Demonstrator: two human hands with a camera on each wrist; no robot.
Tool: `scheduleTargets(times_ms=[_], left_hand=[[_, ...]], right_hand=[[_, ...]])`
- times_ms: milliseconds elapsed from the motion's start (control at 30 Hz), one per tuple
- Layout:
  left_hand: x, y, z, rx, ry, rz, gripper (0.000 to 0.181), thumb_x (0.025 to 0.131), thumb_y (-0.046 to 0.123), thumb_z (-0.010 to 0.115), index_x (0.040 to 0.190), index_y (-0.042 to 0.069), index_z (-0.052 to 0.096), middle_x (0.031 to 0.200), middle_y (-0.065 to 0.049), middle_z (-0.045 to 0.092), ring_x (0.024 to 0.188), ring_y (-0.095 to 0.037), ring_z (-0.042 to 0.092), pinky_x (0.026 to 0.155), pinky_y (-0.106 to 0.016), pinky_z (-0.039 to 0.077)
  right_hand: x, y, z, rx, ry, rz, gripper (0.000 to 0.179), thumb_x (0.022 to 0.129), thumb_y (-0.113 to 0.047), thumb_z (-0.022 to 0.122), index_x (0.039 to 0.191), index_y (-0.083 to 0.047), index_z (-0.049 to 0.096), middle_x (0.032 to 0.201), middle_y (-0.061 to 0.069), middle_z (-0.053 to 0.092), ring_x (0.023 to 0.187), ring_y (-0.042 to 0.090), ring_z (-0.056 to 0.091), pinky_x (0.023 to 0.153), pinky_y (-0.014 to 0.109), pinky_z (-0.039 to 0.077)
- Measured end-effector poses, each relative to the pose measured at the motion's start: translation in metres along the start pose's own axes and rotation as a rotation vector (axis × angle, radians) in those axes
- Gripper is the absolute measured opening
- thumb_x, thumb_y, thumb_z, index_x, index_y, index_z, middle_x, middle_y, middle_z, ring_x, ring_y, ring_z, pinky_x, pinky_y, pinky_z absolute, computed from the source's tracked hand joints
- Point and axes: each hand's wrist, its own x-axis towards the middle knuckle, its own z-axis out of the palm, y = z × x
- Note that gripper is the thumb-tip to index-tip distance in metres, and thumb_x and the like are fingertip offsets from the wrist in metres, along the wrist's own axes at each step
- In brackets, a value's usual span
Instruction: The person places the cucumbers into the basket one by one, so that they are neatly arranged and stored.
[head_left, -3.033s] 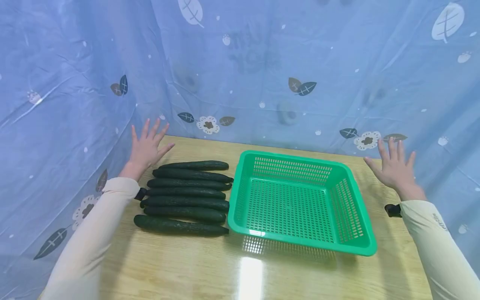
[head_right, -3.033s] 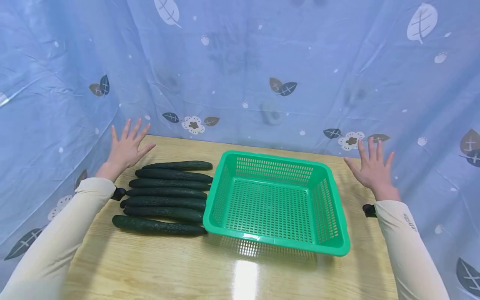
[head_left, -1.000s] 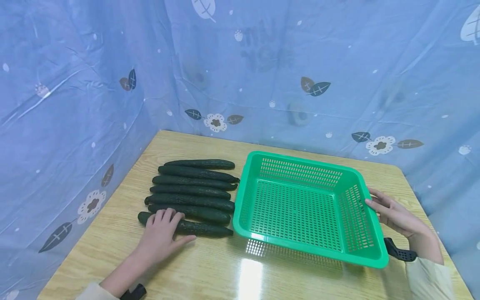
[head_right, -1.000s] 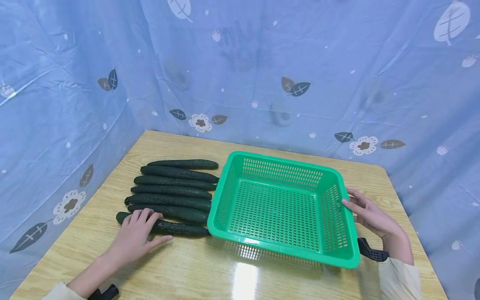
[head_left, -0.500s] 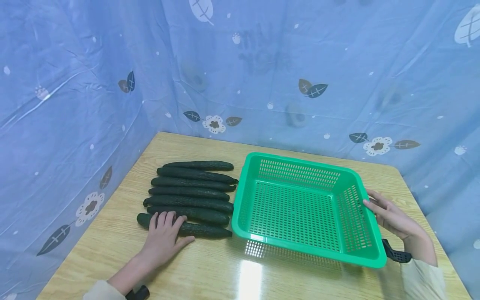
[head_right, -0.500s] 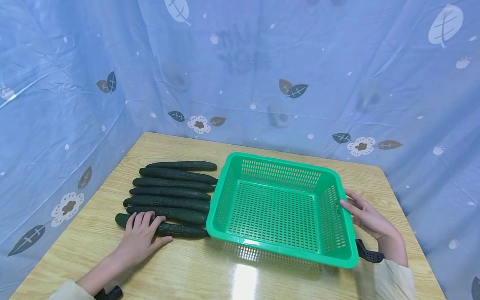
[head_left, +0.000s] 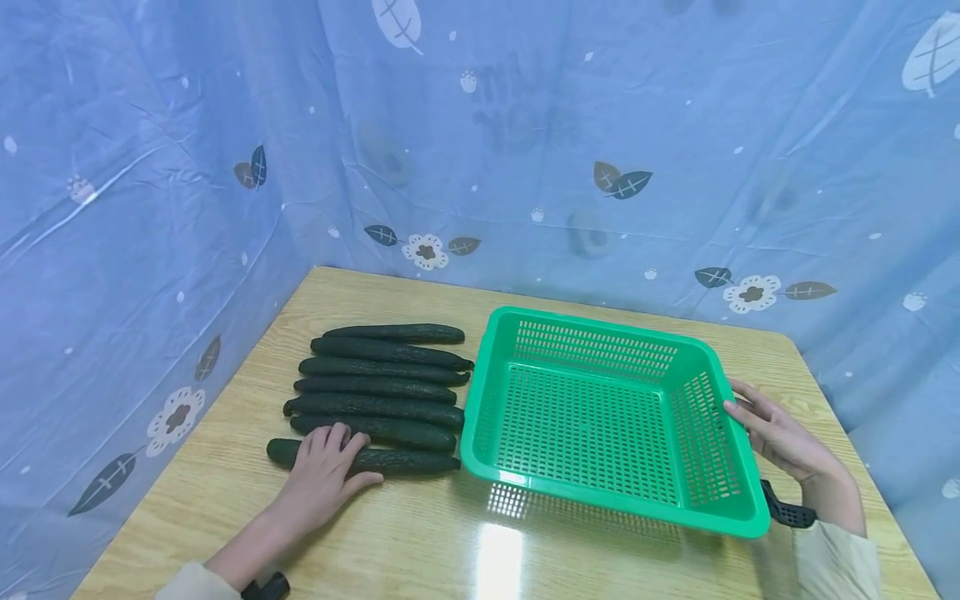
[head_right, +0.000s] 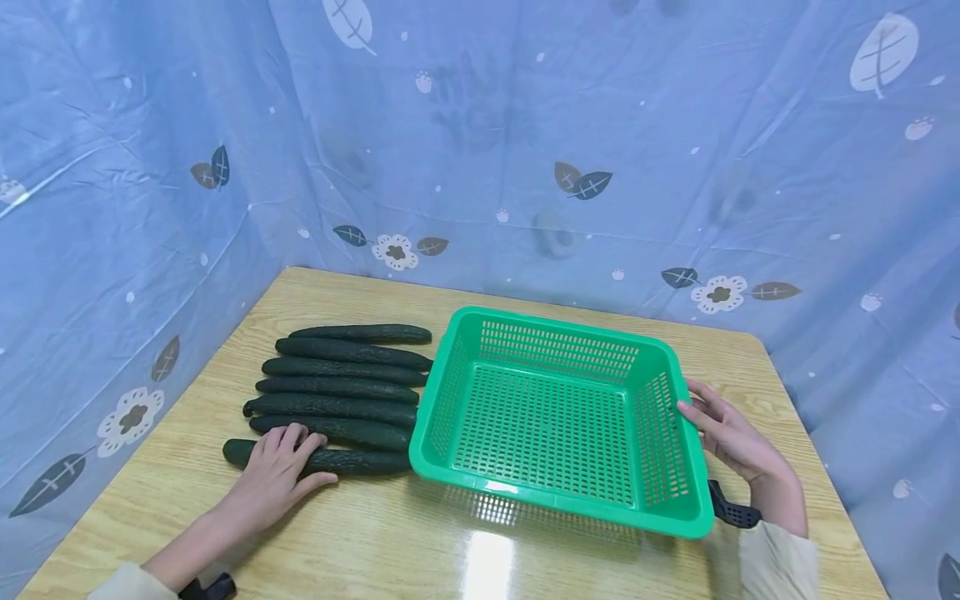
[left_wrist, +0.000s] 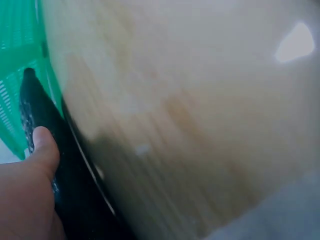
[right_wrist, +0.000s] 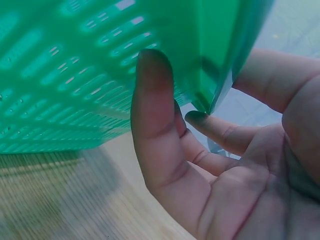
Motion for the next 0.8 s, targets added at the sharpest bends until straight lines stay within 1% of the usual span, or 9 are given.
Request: scheduleTargets(times_ms=[100,200,300,433,633,800], left_hand=[[-0.001,0.0,-0.004,-0.028,-0.008,-0.002,0.052,0.08,0.055,0.061,0.114,0.016,0.055,0.103,-0.009,0.046,0.102,-0.036,0.043,0.086,-0.057,0.035],[-0.001,0.0,-0.008,-0.053,-0.039,-0.015,0.051,0.081,0.055,0.059,0.116,0.017,0.055,0.102,-0.005,0.046,0.099,-0.033,0.042,0.083,-0.056,0.036],[-0.001,-0.001,-0.011,-0.076,-0.069,-0.033,0.05,0.082,0.054,0.059,0.116,0.018,0.055,0.1,-0.002,0.046,0.096,-0.03,0.041,0.08,-0.053,0.036],[0.0,-0.002,-0.016,-0.112,-0.089,-0.063,0.049,0.083,0.054,0.058,0.116,0.018,0.055,0.1,-0.002,0.047,0.094,-0.029,0.041,0.075,-0.05,0.037],[0.004,-0.006,-0.028,-0.113,-0.099,-0.072,0.052,0.085,0.056,0.054,0.119,0.017,0.055,0.104,-0.003,0.047,0.095,-0.029,0.04,0.072,-0.047,0.036],[0.011,-0.009,-0.037,-0.083,-0.085,-0.053,0.054,0.085,0.057,0.054,0.12,0.016,0.055,0.104,-0.004,0.048,0.093,-0.027,0.039,0.071,-0.045,0.035]], right_hand=[[0.0,0.0,0.001,0.005,0.004,-0.006,0.053,0.103,-0.008,0.024,0.149,-0.018,0.001,0.123,-0.007,0.055,0.104,0.012,0.061,0.078,0.037,0.053],[-0.001,0.0,0.001,-0.008,0.018,-0.001,0.052,0.103,-0.009,0.025,0.149,-0.019,0.003,0.122,-0.008,0.055,0.103,0.01,0.061,0.078,0.035,0.053],[-0.001,0.001,0.001,-0.026,0.031,0.005,0.052,0.103,-0.01,0.025,0.149,-0.019,0.004,0.121,-0.008,0.055,0.102,0.011,0.061,0.077,0.036,0.053],[-0.001,0.001,0.001,-0.055,0.041,0.017,0.053,0.103,-0.011,0.025,0.149,-0.019,0.002,0.123,-0.01,0.052,0.102,0.011,0.061,0.076,0.038,0.054],[-0.002,0.001,0.002,-0.108,0.083,0.039,0.055,0.103,-0.014,0.027,0.15,-0.018,-0.001,0.126,-0.015,0.042,0.102,0.006,0.06,0.075,0.035,0.054],[-0.003,0.001,0.004,-0.182,0.131,0.07,0.056,0.103,-0.017,0.029,0.15,-0.019,-0.001,0.13,-0.016,0.029,0.105,-0.005,0.054,0.078,0.029,0.053]])
